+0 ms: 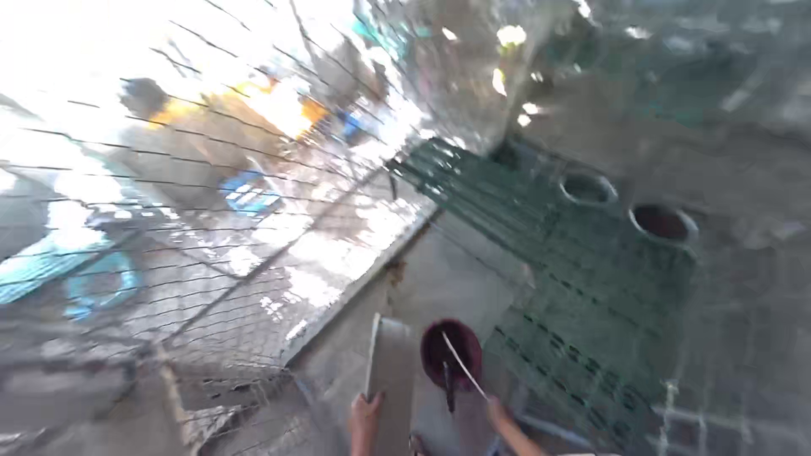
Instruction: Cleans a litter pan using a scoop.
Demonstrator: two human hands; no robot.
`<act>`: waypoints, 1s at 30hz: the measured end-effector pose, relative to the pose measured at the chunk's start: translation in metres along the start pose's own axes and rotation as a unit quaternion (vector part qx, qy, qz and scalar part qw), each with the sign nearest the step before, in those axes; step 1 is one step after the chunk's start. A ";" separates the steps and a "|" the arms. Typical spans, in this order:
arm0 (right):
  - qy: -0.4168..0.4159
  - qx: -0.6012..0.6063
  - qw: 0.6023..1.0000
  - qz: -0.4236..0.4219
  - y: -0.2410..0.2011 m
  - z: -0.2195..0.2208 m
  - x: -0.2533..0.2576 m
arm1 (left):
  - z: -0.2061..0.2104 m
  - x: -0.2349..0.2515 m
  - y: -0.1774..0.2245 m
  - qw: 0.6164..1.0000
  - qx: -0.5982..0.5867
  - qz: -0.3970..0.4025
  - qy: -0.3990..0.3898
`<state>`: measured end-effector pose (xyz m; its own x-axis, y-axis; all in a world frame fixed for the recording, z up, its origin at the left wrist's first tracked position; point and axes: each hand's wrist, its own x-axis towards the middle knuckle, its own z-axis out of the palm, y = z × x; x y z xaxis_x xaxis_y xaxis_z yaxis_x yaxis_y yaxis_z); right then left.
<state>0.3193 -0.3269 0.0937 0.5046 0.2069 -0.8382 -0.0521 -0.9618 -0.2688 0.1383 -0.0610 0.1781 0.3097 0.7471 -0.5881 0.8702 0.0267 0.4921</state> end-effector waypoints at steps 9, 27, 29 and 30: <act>0.053 0.039 0.996 -0.054 -0.051 -0.012 0.024 | 0.027 -0.153 -0.063 0.994 -0.045 -0.043 0.093; 0.000 0.127 0.990 0.053 0.033 0.140 0.102 | 0.209 -0.364 -0.243 0.968 -0.186 -0.152 0.074; 0.029 0.126 0.991 0.018 0.030 0.139 0.098 | 0.209 -0.383 -0.249 0.970 -0.155 -0.188 -0.019; 0.048 0.128 0.991 0.001 0.033 0.138 0.098 | 0.204 -0.393 -0.245 0.963 -0.139 -0.214 -0.081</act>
<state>0.2478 -0.3132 -0.0629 0.5836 0.1758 -0.7928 -0.2640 -0.8822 -0.3899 -0.1189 -0.4961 0.1576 0.0215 0.5152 -0.8568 0.8017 0.5031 0.3227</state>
